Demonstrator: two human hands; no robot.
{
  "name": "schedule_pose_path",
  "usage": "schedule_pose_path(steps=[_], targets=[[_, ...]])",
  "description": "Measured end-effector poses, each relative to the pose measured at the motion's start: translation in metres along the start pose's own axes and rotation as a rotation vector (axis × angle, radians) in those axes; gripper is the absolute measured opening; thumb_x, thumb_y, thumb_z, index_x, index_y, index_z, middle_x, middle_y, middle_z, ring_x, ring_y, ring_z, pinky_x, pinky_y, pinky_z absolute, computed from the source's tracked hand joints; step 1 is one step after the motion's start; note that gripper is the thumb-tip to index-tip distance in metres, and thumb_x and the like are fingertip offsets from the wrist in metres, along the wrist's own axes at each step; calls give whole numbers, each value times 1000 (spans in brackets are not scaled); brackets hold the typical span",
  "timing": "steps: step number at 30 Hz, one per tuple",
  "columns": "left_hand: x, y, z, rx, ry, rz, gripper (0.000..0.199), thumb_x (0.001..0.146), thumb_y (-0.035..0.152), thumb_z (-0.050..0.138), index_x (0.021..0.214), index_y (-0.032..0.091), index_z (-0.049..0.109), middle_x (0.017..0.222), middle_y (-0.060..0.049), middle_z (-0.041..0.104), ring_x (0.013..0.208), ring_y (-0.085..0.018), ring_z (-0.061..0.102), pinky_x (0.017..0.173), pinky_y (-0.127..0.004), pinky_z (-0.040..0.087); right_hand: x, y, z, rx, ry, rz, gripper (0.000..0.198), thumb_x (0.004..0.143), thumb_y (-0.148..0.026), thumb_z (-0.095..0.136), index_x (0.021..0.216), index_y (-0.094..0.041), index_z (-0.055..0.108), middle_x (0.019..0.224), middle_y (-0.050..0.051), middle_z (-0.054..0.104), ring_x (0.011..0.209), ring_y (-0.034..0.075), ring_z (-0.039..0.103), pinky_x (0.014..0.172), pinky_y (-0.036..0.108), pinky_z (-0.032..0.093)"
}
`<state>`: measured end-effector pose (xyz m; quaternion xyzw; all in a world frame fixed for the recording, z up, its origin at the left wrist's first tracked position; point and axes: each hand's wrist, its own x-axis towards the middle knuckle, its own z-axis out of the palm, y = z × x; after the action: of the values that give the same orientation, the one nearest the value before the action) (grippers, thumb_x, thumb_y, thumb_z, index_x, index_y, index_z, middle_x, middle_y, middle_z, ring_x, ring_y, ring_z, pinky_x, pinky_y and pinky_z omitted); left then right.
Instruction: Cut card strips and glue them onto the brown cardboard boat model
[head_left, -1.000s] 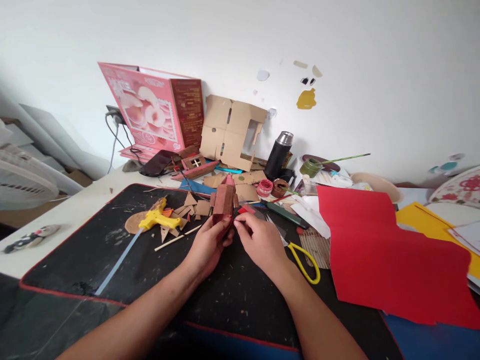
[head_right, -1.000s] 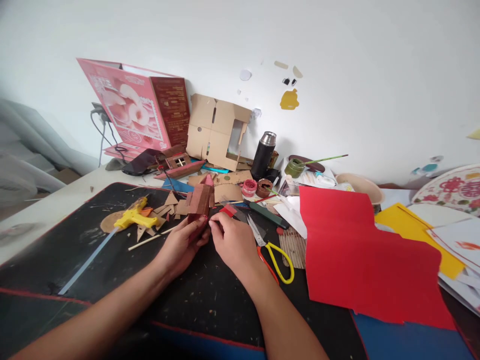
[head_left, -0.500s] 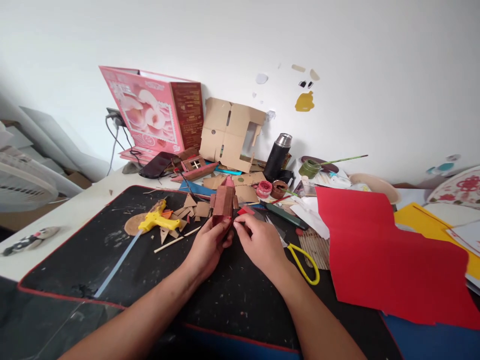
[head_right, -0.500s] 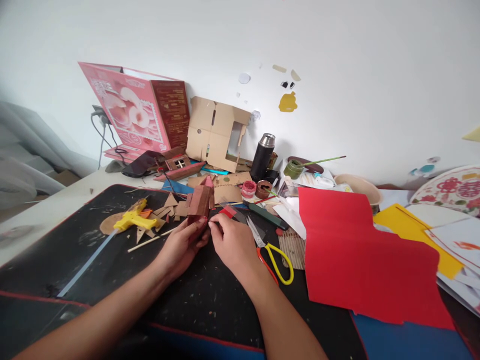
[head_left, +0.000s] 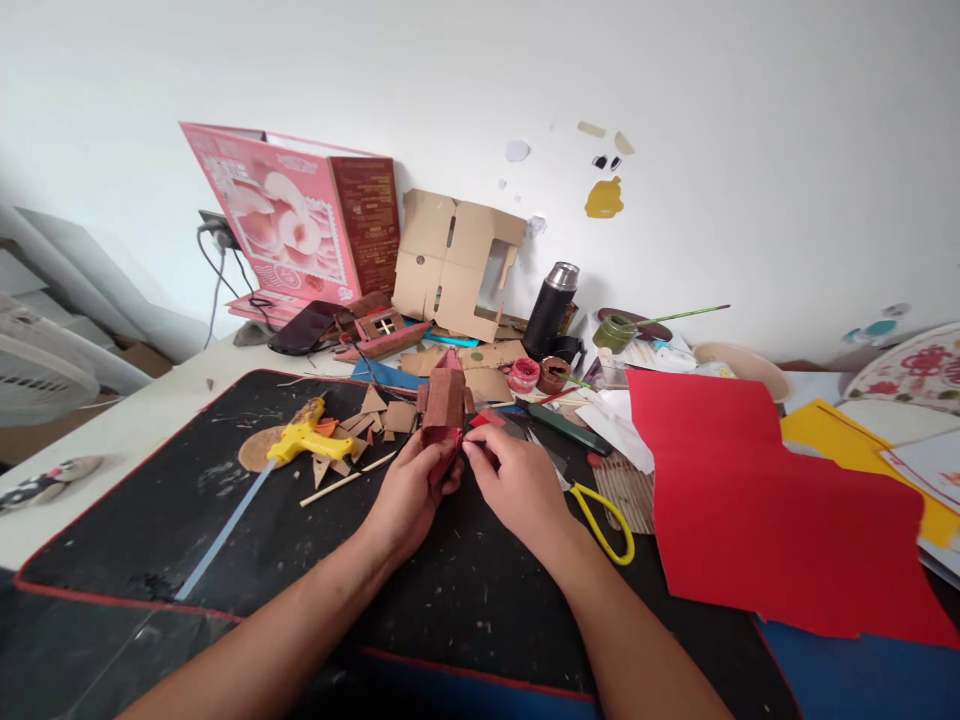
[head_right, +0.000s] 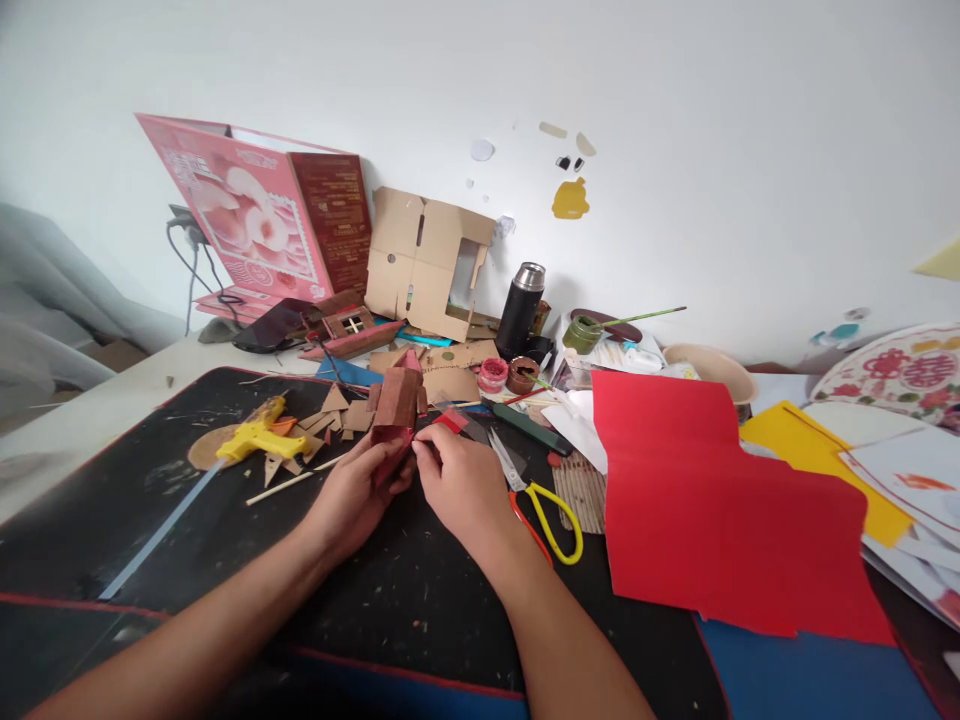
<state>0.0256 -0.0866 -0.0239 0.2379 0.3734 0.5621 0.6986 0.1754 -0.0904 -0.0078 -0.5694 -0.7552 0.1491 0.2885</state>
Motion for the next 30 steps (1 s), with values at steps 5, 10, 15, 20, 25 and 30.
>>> schedule_pose_path(steps=[5,10,15,20,25,30], targets=[[1,1,-1,-35,-8,-27,27,71,29,81,91,17,67,77,-1,63,65,-15,54,52,-24,39,0,1,0,-27,-10,22,16,106,-27,62,110,-23,78,81,2,81,71,22,74,66,30,40],[0,1,-1,-71,-37,-33,27,79,36,78,95,17,67,80,-2,64,66,-16,53,51,-25,40,1,3,0,-36,-14,32,17,106,-27,62,111,-24,78,83,3,82,73,22,75,66,30,42],[0,0,-2,-54,-28,-13,39,81,42,86,106,18,68,87,-3,66,72,-18,56,54,-26,44,2,3,-2,36,-18,69,18,106,-29,63,113,-23,78,86,4,83,75,22,75,68,30,44],[-1,0,-2,-42,-31,2,44,77,43,92,108,21,69,85,-2,65,72,-17,56,53,-25,45,5,7,-2,188,-16,146,20,106,-33,64,115,-22,77,94,5,84,79,21,75,70,30,48],[-5,-1,-3,32,-75,38,48,79,44,92,117,22,73,89,-2,66,70,-16,54,57,-25,47,6,7,0,342,-37,171,18,106,-32,64,112,-22,77,88,2,80,73,18,71,66,27,46],[-9,-1,-1,77,-109,75,56,75,43,97,122,23,74,92,-2,69,69,-14,54,59,-23,48,6,3,-1,314,-21,216,15,104,-31,68,110,-22,77,78,0,75,64,17,63,61,27,42]])
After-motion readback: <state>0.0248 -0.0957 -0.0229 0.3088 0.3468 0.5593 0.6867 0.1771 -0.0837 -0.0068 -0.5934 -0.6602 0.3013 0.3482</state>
